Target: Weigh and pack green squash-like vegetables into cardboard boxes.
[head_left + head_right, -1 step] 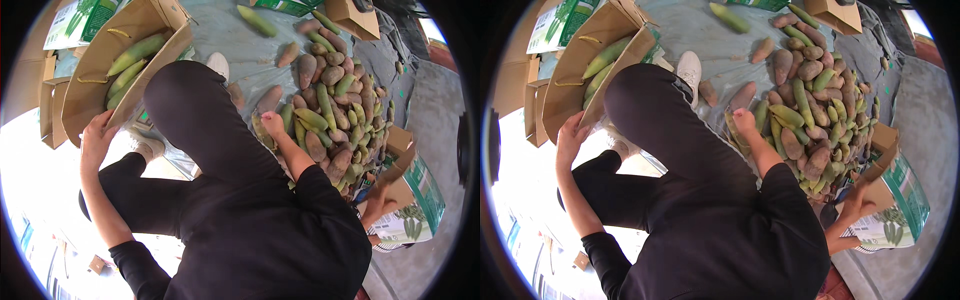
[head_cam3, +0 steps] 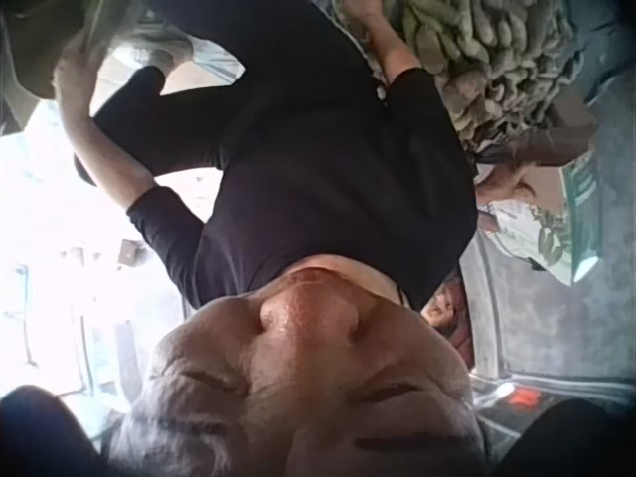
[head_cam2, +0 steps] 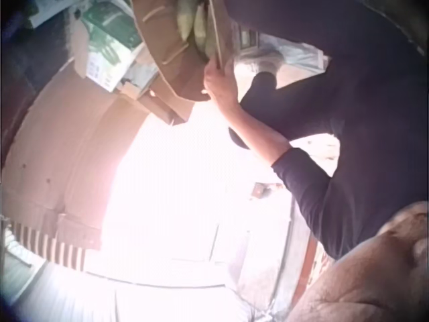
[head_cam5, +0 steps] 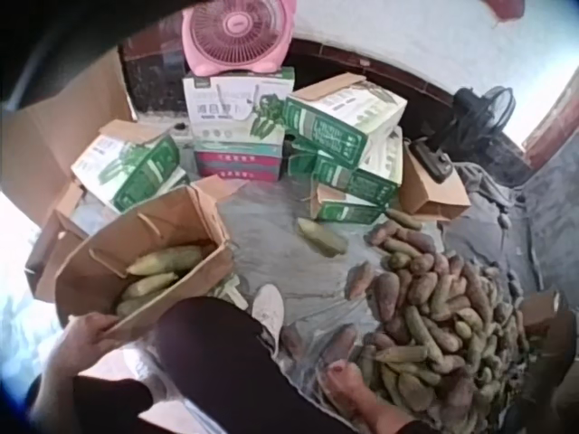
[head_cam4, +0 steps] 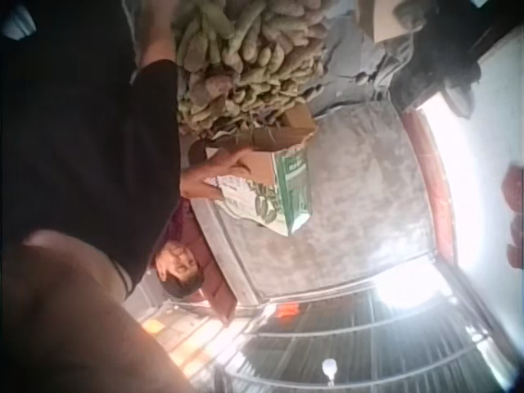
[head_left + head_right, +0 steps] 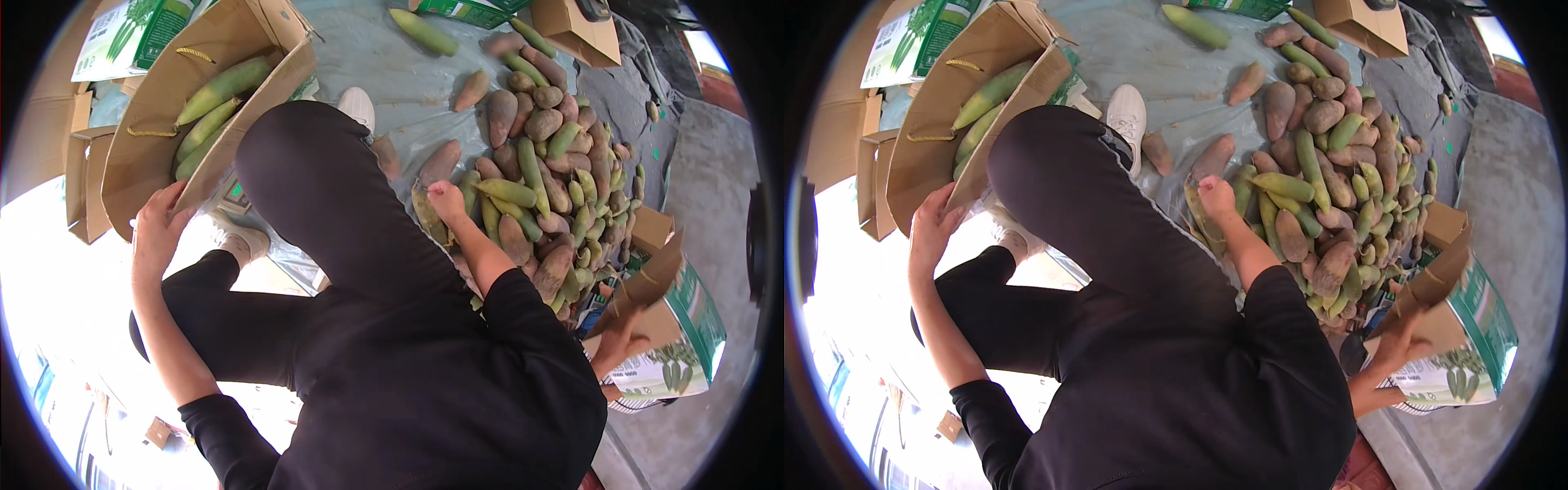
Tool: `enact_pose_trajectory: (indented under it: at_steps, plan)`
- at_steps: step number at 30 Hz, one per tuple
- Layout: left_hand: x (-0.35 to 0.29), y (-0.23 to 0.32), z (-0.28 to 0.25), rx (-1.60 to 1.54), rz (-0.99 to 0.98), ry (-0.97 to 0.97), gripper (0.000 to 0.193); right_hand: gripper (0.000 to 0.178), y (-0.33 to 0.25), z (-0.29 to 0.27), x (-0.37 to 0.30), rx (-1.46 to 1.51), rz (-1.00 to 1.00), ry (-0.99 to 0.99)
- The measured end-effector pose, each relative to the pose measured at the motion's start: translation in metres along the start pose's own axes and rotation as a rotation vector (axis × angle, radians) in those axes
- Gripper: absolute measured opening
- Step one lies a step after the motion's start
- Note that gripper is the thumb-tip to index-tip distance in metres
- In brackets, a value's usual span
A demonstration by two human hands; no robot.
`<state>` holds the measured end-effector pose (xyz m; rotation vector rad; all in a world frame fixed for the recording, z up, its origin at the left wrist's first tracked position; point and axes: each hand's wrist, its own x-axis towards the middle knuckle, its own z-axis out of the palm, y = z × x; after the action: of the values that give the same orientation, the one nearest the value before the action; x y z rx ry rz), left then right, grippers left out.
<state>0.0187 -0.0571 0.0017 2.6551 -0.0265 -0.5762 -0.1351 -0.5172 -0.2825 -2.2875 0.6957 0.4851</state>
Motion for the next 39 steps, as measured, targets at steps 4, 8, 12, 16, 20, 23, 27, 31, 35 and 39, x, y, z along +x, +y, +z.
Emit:
enact_pose_trajectory:
  at_steps: [4, 8, 12, 16, 20, 23, 27, 31, 35, 39]
  plan:
    - [0.001, 0.004, -0.001, 0.035, -0.025, -0.010, 0.039, 0.018, -0.016, 0.000, 0.026, -0.019, -0.074, -0.007]
    - [-0.001, 0.001, -0.002, -0.007, -0.045, -0.009, 0.042, 0.030, -0.059, 0.021, 0.048, -0.097, -0.157, 0.013]
    - [0.002, -0.001, -0.001, -0.005, -0.006, 0.021, 0.037, 0.063, -0.083, 0.039, 0.070, -0.172, -0.107, -0.039]
    - [-0.003, -0.004, -0.005, 0.025, 0.015, 0.027, 0.031, 0.066, -0.101, 0.057, 0.079, -0.108, -0.050, -0.137]
    - [-0.010, 0.001, -0.009, 0.040, 0.031, 0.028, 0.021, 0.062, -0.080, 0.083, 0.091, -0.155, -0.120, -0.079]
    - [-0.012, 0.001, -0.010, 0.053, 0.088, 0.073, 0.021, 0.055, -0.048, 0.094, 0.100, -0.113, -0.120, -0.029]
    - [-0.008, 0.006, -0.014, 0.088, 0.110, 0.049, 0.022, 0.049, -0.034, 0.070, 0.126, 0.055, -0.175, 0.043]
    - [-0.028, -0.004, -0.017, 0.124, 0.043, 0.061, 0.023, 0.053, -0.124, 0.022, 0.111, 0.782, -0.216, -0.065]
    - [-0.018, -0.001, -0.016, 0.095, 0.069, 0.051, 0.025, 0.059, -0.250, -0.085, 0.072, 0.713, -0.543, 0.060]
    - [-0.019, -0.002, -0.014, 0.047, 0.057, 0.076, 0.024, 0.068, -0.353, -0.142, 0.022, 0.863, -0.874, 0.102]
